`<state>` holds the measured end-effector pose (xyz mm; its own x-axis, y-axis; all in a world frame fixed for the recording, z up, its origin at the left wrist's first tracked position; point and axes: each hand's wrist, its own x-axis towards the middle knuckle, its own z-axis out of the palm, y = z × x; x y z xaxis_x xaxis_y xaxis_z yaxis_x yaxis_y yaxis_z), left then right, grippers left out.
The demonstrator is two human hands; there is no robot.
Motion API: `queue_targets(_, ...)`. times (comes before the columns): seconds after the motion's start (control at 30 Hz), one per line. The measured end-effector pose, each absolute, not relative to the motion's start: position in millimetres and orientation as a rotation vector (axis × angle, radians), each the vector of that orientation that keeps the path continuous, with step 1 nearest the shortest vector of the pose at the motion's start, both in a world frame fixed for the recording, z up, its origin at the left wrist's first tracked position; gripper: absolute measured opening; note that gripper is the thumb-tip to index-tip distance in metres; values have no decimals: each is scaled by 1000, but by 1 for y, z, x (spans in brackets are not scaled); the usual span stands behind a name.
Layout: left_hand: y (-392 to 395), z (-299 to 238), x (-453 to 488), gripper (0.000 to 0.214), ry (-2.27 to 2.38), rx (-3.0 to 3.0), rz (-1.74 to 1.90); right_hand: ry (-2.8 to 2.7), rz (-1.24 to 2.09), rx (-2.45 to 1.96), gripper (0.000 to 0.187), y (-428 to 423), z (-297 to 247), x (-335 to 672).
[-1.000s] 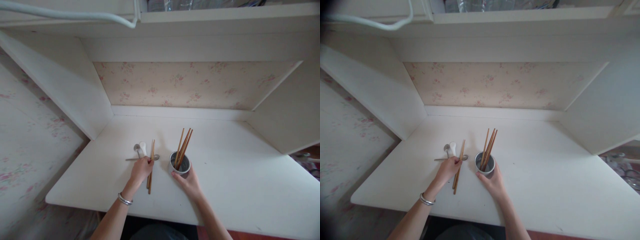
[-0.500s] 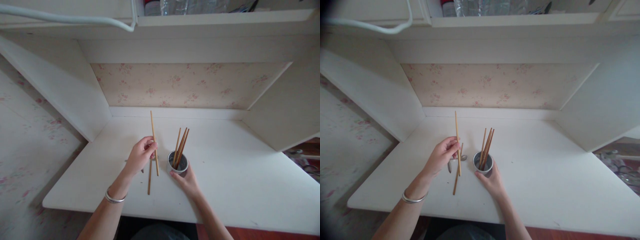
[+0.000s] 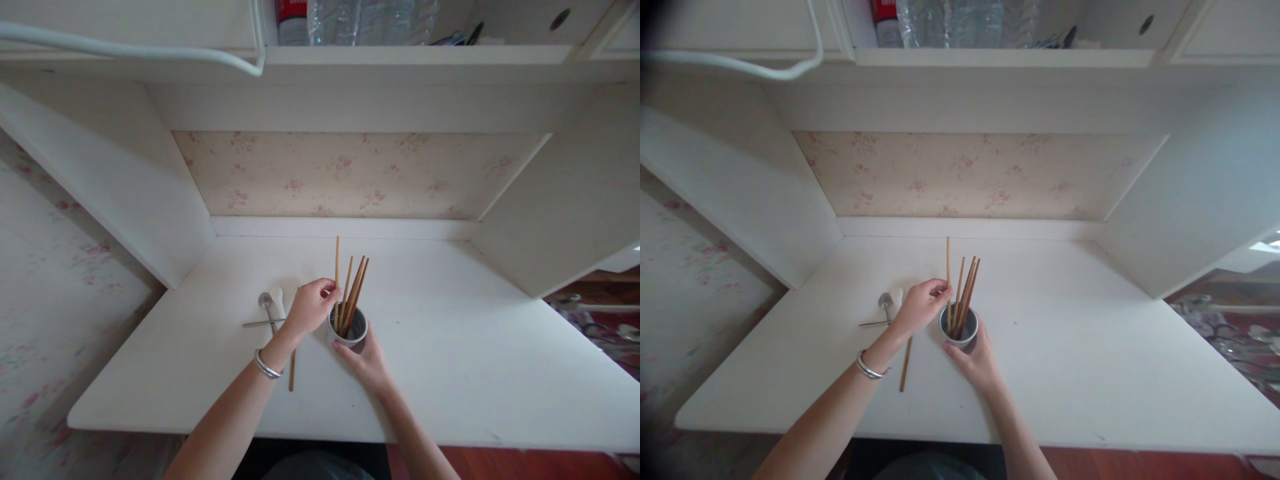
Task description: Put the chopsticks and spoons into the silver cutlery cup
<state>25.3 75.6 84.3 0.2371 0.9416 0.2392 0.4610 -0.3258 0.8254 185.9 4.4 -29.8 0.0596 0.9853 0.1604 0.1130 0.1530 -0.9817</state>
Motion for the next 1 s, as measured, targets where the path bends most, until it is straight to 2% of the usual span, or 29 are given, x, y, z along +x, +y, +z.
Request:
queue_targets(0.33,66,67,32,30,1293,1878,972,-1397,923,-1274,79,4,-30,187)
queue_targets(0.5,49,57,26,38,1271,1674,1048,-1378,938,-1233,80,4,-29,188)
queue_targets(0.6,30,44,20,52,1175,1545,1041,-1346,1007,-1169,78,4,-29,187)
queue_targets(0.73,8,26,22,83,981,1503,1018,-1364,1090,-1081,75,3,-26,187)
queue_targets(0.9,7,6,35,76,933,1475,1137,-1564,1087,-1080,65,0,-21,197)
queue_targets(1.0,11,-4,41,79,938,1420,1174,-1678,929,-1210,72,-8,-14,209)
